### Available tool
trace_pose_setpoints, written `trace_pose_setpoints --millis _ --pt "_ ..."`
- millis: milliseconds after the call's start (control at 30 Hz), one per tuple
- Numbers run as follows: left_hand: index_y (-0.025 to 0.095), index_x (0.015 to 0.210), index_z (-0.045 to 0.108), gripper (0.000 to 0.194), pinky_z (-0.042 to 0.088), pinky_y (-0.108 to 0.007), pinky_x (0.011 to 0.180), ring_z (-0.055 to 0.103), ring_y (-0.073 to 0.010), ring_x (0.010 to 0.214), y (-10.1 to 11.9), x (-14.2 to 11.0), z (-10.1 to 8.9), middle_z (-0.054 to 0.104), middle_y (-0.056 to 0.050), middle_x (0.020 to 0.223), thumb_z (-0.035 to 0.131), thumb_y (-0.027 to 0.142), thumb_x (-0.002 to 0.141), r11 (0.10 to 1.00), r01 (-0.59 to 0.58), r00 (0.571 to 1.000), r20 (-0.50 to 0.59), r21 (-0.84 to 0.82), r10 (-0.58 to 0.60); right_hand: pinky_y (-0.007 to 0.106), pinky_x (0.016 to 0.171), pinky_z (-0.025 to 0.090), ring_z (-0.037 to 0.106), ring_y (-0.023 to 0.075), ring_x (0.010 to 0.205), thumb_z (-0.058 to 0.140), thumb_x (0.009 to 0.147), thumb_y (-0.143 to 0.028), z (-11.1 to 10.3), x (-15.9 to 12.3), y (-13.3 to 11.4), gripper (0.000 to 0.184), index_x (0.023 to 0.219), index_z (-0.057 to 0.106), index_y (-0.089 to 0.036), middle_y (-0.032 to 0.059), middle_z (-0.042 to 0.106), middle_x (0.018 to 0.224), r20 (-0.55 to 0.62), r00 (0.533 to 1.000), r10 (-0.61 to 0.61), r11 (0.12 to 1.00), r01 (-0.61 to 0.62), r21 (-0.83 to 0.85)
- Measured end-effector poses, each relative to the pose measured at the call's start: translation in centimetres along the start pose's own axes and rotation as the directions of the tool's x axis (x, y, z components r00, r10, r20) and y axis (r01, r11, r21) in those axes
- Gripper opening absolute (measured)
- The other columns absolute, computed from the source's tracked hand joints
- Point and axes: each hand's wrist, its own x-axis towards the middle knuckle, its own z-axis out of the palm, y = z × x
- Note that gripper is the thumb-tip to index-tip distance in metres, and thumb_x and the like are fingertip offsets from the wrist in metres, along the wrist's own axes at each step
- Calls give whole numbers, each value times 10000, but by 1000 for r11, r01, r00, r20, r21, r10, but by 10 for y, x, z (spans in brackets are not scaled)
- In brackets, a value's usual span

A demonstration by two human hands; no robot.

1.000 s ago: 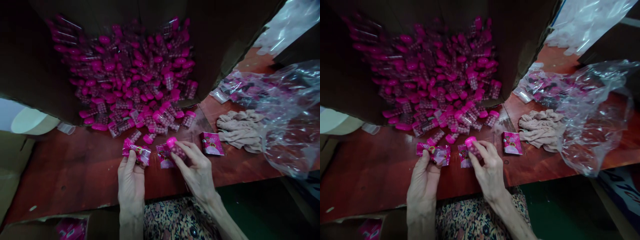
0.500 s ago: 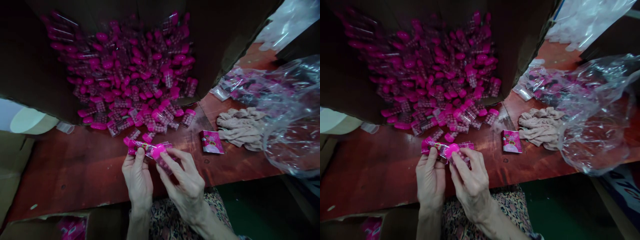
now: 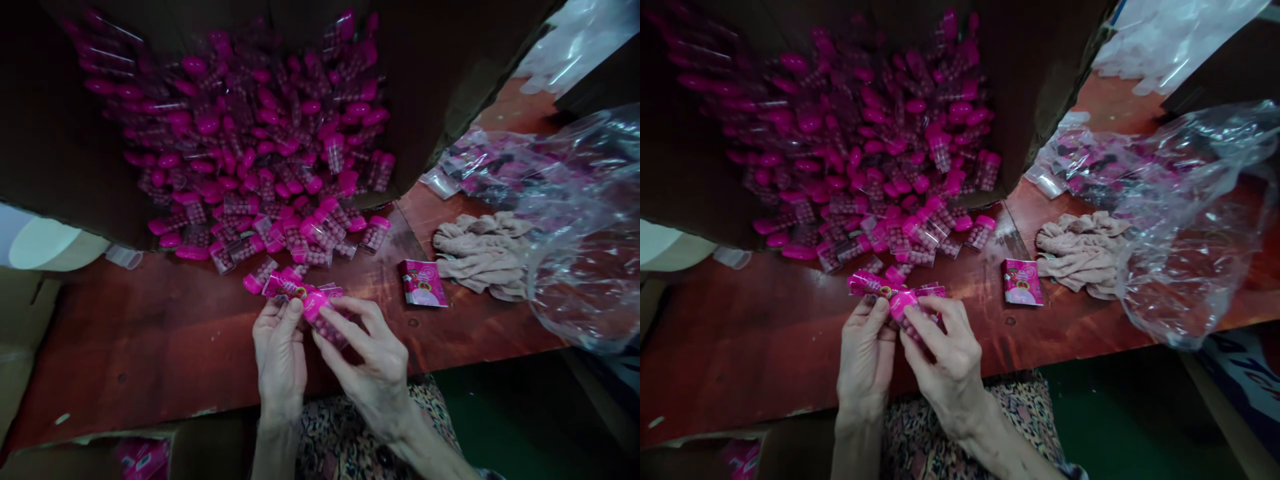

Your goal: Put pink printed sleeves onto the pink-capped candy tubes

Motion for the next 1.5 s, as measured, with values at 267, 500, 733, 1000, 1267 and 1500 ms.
trace_pose_setpoints --millis 267,500,733,1000,1267,1500 --pt "163 822 666 275 513 -282 781 666 -154 771 3 -2 -1 725 -34 820 771 99 577 999 42 997 59 29 -44 330 743 551 606 178 888 655 717 -29 -1 0 4 386 1042 668 -235 58 627 968 -35 999 -31 999 32 29" --pt "150 859 671 288 504 -338 829 672 -172 743 4 3 -4 715 -28 762 770 121 589 982 185 979 92 -40 -181 271 746 554 599 155 887 644 719 4 4 -4 1 394 1041 667 -223 50 605 970 -32 999 22 996 -19 89" --pt "136 889 661 278 508 -308 800 663 -157 756 0 -2 0 709 -33 787 744 118 624 990 139 988 64 2 -139 335 800 551 583 187 962 571 772 16 8 -11 2 478 1153 616 -269 70 573 1026 -19 1000 -22 998 23 60" --pt "187 892 677 274 505 -332 811 665 -177 808 1 -9 -3 723 -33 801 745 128 633 998 63 985 158 16 -65 250 717 535 590 137 856 609 762 -5 3 -9 1 400 1002 686 -316 12 579 939 37 987 157 931 -160 328" --pt "184 952 689 218 391 -413 982 590 -242 1060 -6 -14 0 703 -94 1013 658 273 755 996 88 961 263 9 -88 218 823 448 535 112 947 564 838 -107 4 -9 -1 225 954 647 -280 -16 544 989 156 926 345 784 -376 494" --pt "172 945 708 214 413 -385 960 592 -235 1043 -14 -24 3 679 -95 1085 659 241 749 995 27 972 229 95 -49 222 847 426 505 114 977 514 868 -146 6 -17 -12 167 939 593 -274 -15 483 1006 93 911 402 758 -388 524"
